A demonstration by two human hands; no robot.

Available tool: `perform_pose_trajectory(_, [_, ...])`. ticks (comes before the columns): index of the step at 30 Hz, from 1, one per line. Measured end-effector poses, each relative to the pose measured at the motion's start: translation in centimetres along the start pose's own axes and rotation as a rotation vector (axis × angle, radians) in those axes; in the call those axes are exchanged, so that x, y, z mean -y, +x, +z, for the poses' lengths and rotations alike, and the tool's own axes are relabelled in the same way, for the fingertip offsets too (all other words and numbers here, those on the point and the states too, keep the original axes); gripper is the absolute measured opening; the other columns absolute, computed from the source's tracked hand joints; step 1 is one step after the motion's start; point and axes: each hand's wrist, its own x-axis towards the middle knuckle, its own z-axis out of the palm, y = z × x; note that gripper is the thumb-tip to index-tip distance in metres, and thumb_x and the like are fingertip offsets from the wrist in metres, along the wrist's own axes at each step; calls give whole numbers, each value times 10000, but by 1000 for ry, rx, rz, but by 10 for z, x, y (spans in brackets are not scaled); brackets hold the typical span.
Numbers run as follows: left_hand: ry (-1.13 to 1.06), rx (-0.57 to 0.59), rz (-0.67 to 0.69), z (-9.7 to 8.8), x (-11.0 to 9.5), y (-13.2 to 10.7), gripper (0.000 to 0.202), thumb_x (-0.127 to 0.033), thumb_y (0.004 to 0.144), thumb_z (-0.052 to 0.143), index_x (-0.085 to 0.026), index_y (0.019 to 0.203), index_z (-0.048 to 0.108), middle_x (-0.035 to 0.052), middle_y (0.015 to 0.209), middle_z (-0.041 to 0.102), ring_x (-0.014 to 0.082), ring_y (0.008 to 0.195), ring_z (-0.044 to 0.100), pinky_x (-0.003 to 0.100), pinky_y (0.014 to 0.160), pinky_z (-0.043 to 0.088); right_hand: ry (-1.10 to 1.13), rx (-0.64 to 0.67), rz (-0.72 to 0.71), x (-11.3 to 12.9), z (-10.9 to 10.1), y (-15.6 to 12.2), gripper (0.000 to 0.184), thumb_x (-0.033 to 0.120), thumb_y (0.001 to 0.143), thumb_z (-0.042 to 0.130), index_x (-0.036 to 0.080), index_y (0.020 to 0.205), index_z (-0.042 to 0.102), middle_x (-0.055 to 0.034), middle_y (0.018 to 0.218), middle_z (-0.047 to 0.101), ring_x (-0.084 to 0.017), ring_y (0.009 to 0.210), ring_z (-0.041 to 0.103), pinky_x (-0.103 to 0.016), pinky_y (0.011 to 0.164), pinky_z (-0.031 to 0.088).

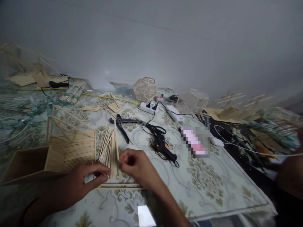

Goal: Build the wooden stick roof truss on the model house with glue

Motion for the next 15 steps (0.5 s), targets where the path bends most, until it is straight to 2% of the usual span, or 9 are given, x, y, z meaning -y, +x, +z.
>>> perform_pose_trajectory(1, [-67, -2, -25, 2, 1, 1, 220, -407, 984, 673, -246, 1076, 791, 30, 1114, 820, 232, 1064, 738, 317, 955, 524, 101, 4, -23, 1, 14, 1, 231, 392, 796, 759, 186, 778, 656, 31, 666, 601, -113, 605, 501, -240, 598, 417])
perform_pose_trajectory(3, [-218, -3, -56, 5, 4, 4, 206, -402, 953, 704, -208, 995, 761, 41, 1014, 817, 233, 990, 752, 312, 901, 553, 208, -23, -32, 2, 38, 4, 258, 407, 803, 791, 184, 786, 662, 35, 663, 593, -110, 607, 500, -237, 600, 415])
perform_pose_trajectory(6, [-376, -6, -85, 4, 7, 7, 225, -405, 916, 737, -187, 873, 701, 19, 791, 769, 211, 795, 744, 293, 762, 564, 268, -41, -20, 3, 53, 8, 320, 484, 840, 798, 188, 815, 681, 41, 643, 587, -110, 571, 501, -239, 580, 426])
perform_pose_trajectory(9, [-372, -20, -81, -2, 6, 8, 214, -388, 901, 741, -183, 862, 694, 11, 733, 748, 196, 723, 728, 288, 722, 553, 119, -85, -57, -3, 38, 8, 358, 547, 905, 732, 192, 860, 711, 24, 652, 626, -131, 571, 553, -248, 579, 455])
perform_pose_trajectory(12, [-350, -38, -84, -4, 3, 7, 225, -387, 905, 725, -188, 1002, 688, 2, 748, 741, 195, 730, 733, 301, 755, 562, -217, -204, -117, -20, 10, 3, 275, 426, 950, 674, 189, 823, 730, -18, 702, 694, -164, 640, 611, -261, 616, 466])
perform_pose_trajectory(15, [-397, -32, -109, -3, 3, 6, 314, -430, 888, 738, -196, 1075, 643, 13, 863, 733, 196, 745, 744, 312, 759, 581, -343, -255, -111, -37, -10, -4, 164, 298, 911, 692, 184, 814, 758, -42, 716, 725, -190, 659, 630, -289, 652, 472])
